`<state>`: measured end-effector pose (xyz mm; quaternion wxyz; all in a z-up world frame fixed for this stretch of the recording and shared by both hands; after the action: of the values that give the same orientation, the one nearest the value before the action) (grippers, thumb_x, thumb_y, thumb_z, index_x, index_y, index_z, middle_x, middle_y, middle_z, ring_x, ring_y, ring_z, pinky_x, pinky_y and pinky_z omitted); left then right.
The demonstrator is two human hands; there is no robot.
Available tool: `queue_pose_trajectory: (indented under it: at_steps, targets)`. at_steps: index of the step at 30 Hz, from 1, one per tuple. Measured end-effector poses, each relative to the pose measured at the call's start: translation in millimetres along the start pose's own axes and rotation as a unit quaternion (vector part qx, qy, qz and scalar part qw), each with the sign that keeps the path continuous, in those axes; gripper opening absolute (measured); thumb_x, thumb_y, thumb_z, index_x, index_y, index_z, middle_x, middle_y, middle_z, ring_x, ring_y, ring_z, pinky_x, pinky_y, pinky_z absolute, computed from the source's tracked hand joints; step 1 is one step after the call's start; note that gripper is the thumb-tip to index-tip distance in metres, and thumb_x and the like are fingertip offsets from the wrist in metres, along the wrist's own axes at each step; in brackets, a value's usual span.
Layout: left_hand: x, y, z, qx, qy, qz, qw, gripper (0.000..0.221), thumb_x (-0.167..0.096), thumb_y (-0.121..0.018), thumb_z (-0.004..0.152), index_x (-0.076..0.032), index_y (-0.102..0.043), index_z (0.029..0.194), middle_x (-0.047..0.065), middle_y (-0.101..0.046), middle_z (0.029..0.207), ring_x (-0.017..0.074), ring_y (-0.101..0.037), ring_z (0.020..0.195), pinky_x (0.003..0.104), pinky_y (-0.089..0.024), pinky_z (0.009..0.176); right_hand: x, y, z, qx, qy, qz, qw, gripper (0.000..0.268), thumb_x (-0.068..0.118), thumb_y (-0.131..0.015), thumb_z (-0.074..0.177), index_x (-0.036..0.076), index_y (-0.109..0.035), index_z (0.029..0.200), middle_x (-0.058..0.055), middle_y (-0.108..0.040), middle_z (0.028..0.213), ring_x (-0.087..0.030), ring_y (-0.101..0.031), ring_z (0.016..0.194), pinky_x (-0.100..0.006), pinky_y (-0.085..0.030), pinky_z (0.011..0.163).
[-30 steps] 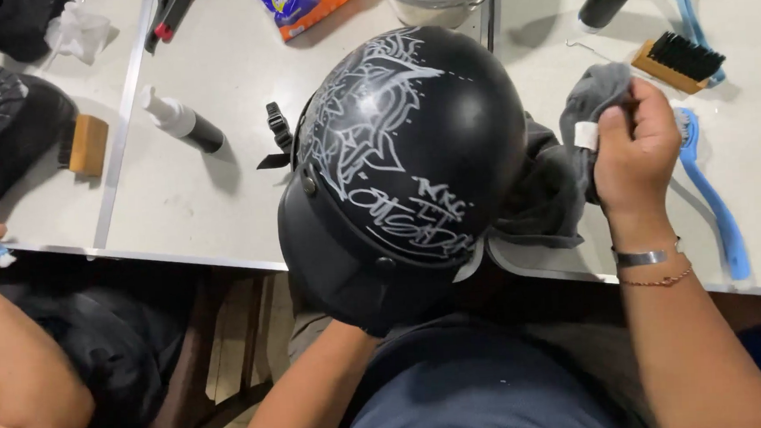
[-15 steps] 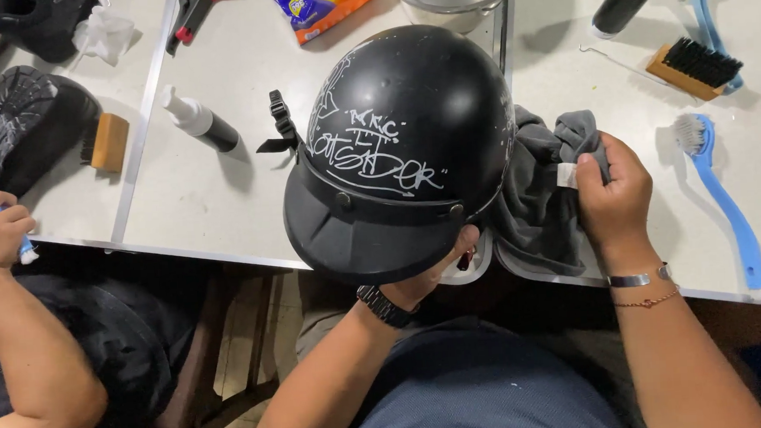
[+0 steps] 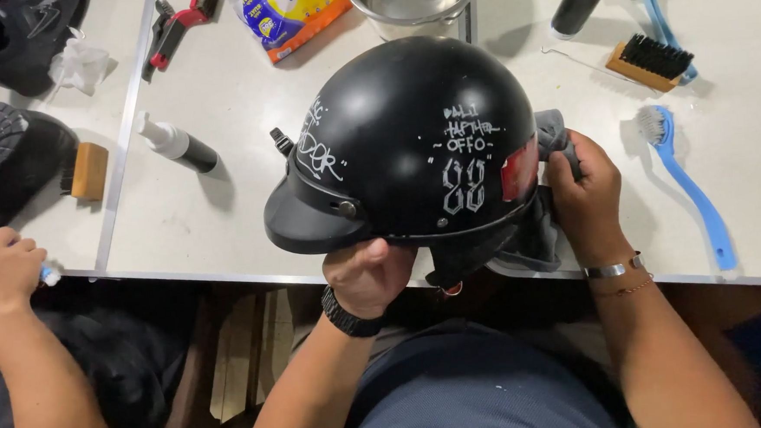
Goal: A person is cleaning a black motorcycle helmet at a workbench using a cloth, cleaning foam, and a small brush.
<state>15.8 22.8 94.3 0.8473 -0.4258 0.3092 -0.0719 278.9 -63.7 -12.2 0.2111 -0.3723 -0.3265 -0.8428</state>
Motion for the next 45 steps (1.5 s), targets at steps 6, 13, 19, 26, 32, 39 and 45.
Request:
queue_pose_trajectory:
  at_steps: [6, 13, 19, 26, 32, 39, 45]
  targets:
    - [23, 34, -18, -0.036, -0.002, -0.085, 0.996, 0.074, -0.001, -0.056, 0.079, -0.001, -0.046, 0.153, 0.021, -0.060, 0.143, 0.0332, -0.058, 0.133, 0.058, -0.032, 0.122, -9, -1, -1, -0.009, -0.013, -0.001, 1.000, 0.036, 0.022, -0.058, 0.110, -0.007, -0.067, 0.129, -0.026, -0.068, 0.111, -0.040, -0.065, 0.099, -0.049, -0.053, 0.086]
    - [27, 58, -25, -0.068, 0.013, -0.124, 0.990, 0.081, -0.006, -0.055, 0.073, -0.002, -0.043, 0.153, 0.025, -0.057, 0.143, 0.0391, -0.057, 0.132, 0.060, -0.031, 0.120, -6, -2, 0, -0.014, -0.030, 0.015, 0.999, 0.037, 0.027, -0.060, 0.109, -0.003, -0.068, 0.129, -0.023, -0.069, 0.113, -0.037, -0.066, 0.101, -0.048, -0.053, 0.087]
    - [28, 79, -26, -0.078, 0.048, -0.102, 0.991, 0.086, -0.011, -0.059, 0.070, -0.006, -0.043, 0.154, 0.021, -0.061, 0.141, 0.0392, -0.057, 0.131, 0.062, -0.032, 0.118, -10, -4, -2, -0.028, -0.024, 0.012, 0.999, 0.032, 0.025, -0.064, 0.108, -0.002, -0.070, 0.125, -0.020, -0.070, 0.109, -0.034, -0.067, 0.102, -0.045, -0.054, 0.090]
    - [25, 144, -55, -0.096, 0.063, -0.092, 0.989, 0.092, -0.015, -0.057, 0.068, -0.006, -0.035, 0.157, 0.024, -0.055, 0.145, 0.0428, -0.053, 0.134, 0.064, -0.028, 0.118, 4, 10, 1, -0.065, 0.001, -0.041, 0.997, 0.038, 0.028, -0.065, 0.106, -0.004, -0.065, 0.128, -0.023, -0.066, 0.118, -0.042, -0.063, 0.114, -0.050, -0.049, 0.099]
    - [-27, 116, -65, -0.151, 0.016, -0.039, 0.988, 0.087, -0.014, -0.061, 0.069, -0.002, -0.042, 0.153, 0.028, -0.056, 0.142, 0.0452, -0.054, 0.131, 0.065, -0.034, 0.113, 65, 20, -10, 0.031, -0.010, -0.090, 0.995, 0.110, 0.077, -0.069, 0.077, 0.000, -0.038, 0.150, -0.035, -0.030, 0.153, -0.061, -0.033, 0.141, -0.065, -0.030, 0.117]
    - [-4, 57, -39, -0.111, -0.001, 0.083, 0.990, 0.070, -0.006, -0.058, 0.079, -0.002, -0.050, 0.148, 0.021, -0.061, 0.139, 0.0375, -0.053, 0.132, 0.057, -0.034, 0.119, 4, -14, 16, 0.082, 0.176, -0.178, 0.965, 0.026, 0.024, -0.068, 0.082, 0.008, -0.071, 0.102, -0.018, -0.061, 0.136, -0.040, -0.061, 0.125, -0.049, -0.039, 0.115]
    - [44, 90, -84, -0.015, -0.126, 0.580, 0.804, 0.058, -0.016, -0.063, 0.097, -0.008, -0.045, 0.152, 0.015, -0.041, 0.159, 0.0337, -0.038, 0.150, 0.054, -0.025, 0.130, 31, -14, 61, 0.144, 0.093, -0.247, 0.954, 0.057, 0.016, -0.078, 0.082, 0.004, -0.065, 0.136, -0.026, -0.042, 0.151, -0.057, -0.022, 0.142, -0.073, -0.022, 0.112]
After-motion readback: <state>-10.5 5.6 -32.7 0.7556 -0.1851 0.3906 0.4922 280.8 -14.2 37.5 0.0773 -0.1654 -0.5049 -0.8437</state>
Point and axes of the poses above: each hand's wrist, its own z-axis towards the middle knuckle, its own y-axis out of the back of the hand, x = y × z, the point moved 4 cm from there along z, towards the middle knuckle
